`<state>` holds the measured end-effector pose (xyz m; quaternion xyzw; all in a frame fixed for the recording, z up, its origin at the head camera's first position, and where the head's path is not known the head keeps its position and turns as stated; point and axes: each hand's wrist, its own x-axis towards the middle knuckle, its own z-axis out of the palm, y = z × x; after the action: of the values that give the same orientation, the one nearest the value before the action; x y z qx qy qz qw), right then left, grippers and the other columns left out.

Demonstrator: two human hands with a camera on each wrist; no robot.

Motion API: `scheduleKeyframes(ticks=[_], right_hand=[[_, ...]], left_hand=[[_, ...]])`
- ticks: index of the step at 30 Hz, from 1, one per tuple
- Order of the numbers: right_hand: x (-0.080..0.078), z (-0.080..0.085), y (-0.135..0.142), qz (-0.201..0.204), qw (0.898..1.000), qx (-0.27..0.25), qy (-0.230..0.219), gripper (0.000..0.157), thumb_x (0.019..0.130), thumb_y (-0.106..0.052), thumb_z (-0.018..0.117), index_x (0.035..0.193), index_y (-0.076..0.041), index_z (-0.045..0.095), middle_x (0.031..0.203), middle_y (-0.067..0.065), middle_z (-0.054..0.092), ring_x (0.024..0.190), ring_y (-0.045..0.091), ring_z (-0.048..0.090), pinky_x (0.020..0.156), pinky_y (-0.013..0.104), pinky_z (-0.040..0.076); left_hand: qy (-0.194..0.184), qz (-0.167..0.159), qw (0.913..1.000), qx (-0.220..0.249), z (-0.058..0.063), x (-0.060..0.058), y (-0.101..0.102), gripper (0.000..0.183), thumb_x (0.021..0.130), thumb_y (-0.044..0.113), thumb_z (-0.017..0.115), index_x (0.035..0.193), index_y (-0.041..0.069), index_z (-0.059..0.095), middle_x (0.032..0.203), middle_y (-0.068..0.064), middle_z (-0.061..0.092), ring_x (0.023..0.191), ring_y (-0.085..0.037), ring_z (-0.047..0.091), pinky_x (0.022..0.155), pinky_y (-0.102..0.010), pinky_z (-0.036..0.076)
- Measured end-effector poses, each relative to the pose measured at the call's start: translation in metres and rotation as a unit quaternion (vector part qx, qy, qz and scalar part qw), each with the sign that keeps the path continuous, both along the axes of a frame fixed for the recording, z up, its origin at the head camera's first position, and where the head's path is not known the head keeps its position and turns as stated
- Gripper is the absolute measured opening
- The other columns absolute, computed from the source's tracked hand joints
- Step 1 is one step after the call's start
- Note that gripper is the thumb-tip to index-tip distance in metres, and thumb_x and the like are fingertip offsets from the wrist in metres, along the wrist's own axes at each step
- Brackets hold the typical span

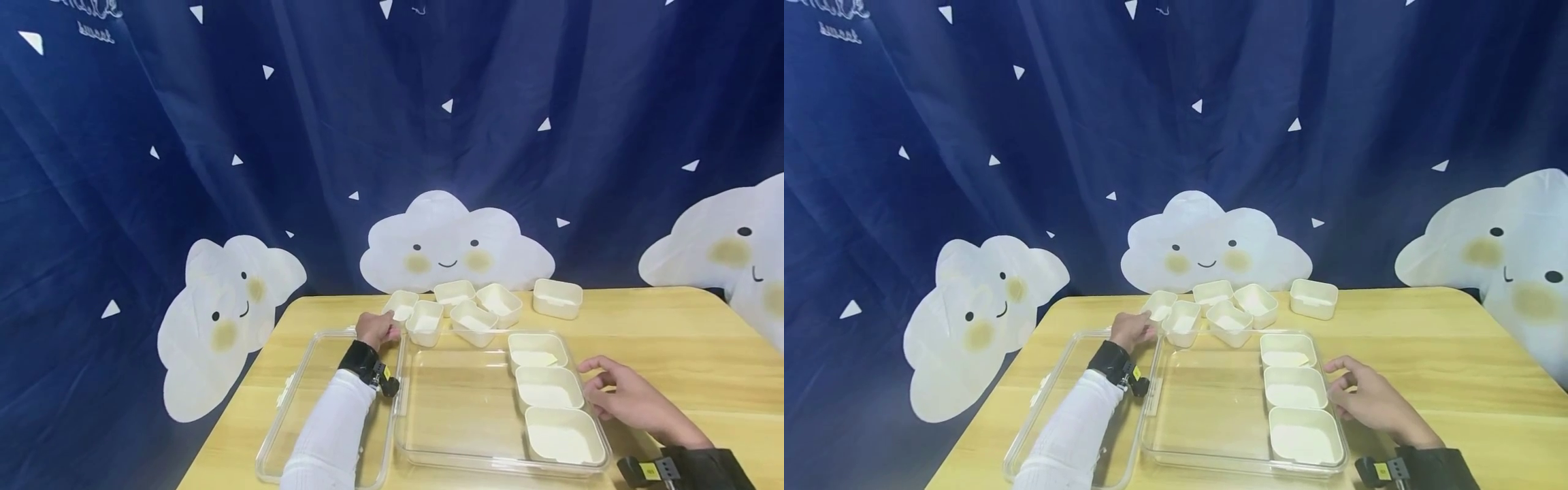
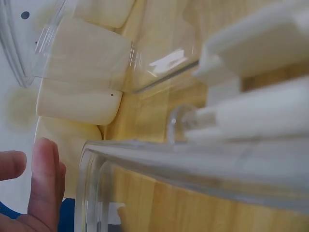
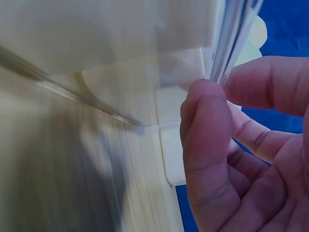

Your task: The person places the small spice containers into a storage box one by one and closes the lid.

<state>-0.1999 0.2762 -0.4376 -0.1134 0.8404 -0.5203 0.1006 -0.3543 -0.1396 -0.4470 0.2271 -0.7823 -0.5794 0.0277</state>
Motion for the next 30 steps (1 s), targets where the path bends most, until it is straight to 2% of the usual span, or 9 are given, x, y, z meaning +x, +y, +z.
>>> scheduleKeyframes(ticks=[4,7,11,16,20,25,30], right_hand=[[0.0003,-0.0011,0.0008,-0.002,1.0,0.003,0.006,0.038,0.091,0.0,0.055,0.125,0.013,0.042,0.082,0.01,0.056,0.064,0.017,0.057,0.057,0.03,0.051],[0.0002,-0.0026,0.0003,0.0,1.0,0.0,0.009,0.038,0.09,0.001,0.055,0.124,0.013,0.042,0.082,0.011,0.056,0.063,0.017,0.057,0.056,0.03,0.051],[0.0001,-0.0043,-0.0003,0.009,1.0,-0.011,0.012,0.037,0.091,0.001,0.055,0.123,0.014,0.042,0.082,0.011,0.056,0.063,0.017,0.057,0.056,0.031,0.052],[-0.0005,-0.0043,0.0006,0.008,1.0,-0.013,0.008,0.038,0.091,0.0,0.055,0.123,0.014,0.041,0.082,0.011,0.056,0.064,0.018,0.057,0.057,0.032,0.053],[-0.0013,-0.0037,0.0006,0.001,1.0,-0.004,-0.001,0.039,0.092,-0.001,0.054,0.125,0.014,0.041,0.083,0.011,0.055,0.065,0.019,0.058,0.058,0.032,0.053],[-0.0019,-0.0034,0.0004,0.002,1.0,-0.002,-0.012,0.04,0.093,-0.001,0.054,0.127,0.014,0.039,0.083,0.011,0.056,0.066,0.019,0.058,0.059,0.033,0.053],[-0.0014,-0.0031,0.0003,0.0,1.0,-0.001,-0.011,0.04,0.092,-0.001,0.054,0.126,0.014,0.039,0.083,0.011,0.056,0.066,0.02,0.058,0.058,0.033,0.053]], left_hand=[[0.01,0.001,0.9998,-0.018,-0.0015,-0.0003,0.0017,0.016,0.086,0.013,0.068,0.083,-0.003,0.072,0.064,-0.012,0.068,0.053,-0.017,0.063,0.045,-0.02,0.041],[0.007,0.004,0.9996,-0.025,-0.0022,0.0003,0.0025,0.01,0.081,0.006,0.065,0.079,-0.002,0.071,0.059,-0.008,0.065,0.05,-0.015,0.06,0.045,-0.02,0.039],[0.004,0.008,0.9999,-0.014,-0.0032,0.0004,0.0026,0.012,0.077,0.001,0.059,0.079,-0.003,0.07,0.055,-0.005,0.063,0.048,-0.014,0.06,0.044,-0.02,0.04],[0.008,0.009,0.9997,0.022,-0.0038,-0.0021,0.0015,0.016,0.077,-0.003,0.056,0.085,-0.008,0.069,0.058,-0.008,0.066,0.049,-0.015,0.064,0.045,-0.021,0.047],[0.013,0.011,0.9992,0.036,-0.0063,-0.0043,-0.0018,0.017,0.077,-0.004,0.055,0.089,-0.01,0.067,0.065,-0.014,0.068,0.053,-0.019,0.067,0.048,-0.024,0.052],[0.007,0.013,0.9986,0.051,-0.0031,-0.0029,-0.0043,0.018,0.077,-0.005,0.055,0.09,-0.01,0.065,0.077,-0.021,0.07,0.06,-0.023,0.069,0.049,-0.025,0.052],[0.011,0.02,0.9969,0.075,0.0028,0.0008,-0.006,0.02,0.078,-0.003,0.054,0.093,-0.011,0.065,0.067,-0.017,0.068,0.054,-0.02,0.067,0.049,-0.025,0.053]])
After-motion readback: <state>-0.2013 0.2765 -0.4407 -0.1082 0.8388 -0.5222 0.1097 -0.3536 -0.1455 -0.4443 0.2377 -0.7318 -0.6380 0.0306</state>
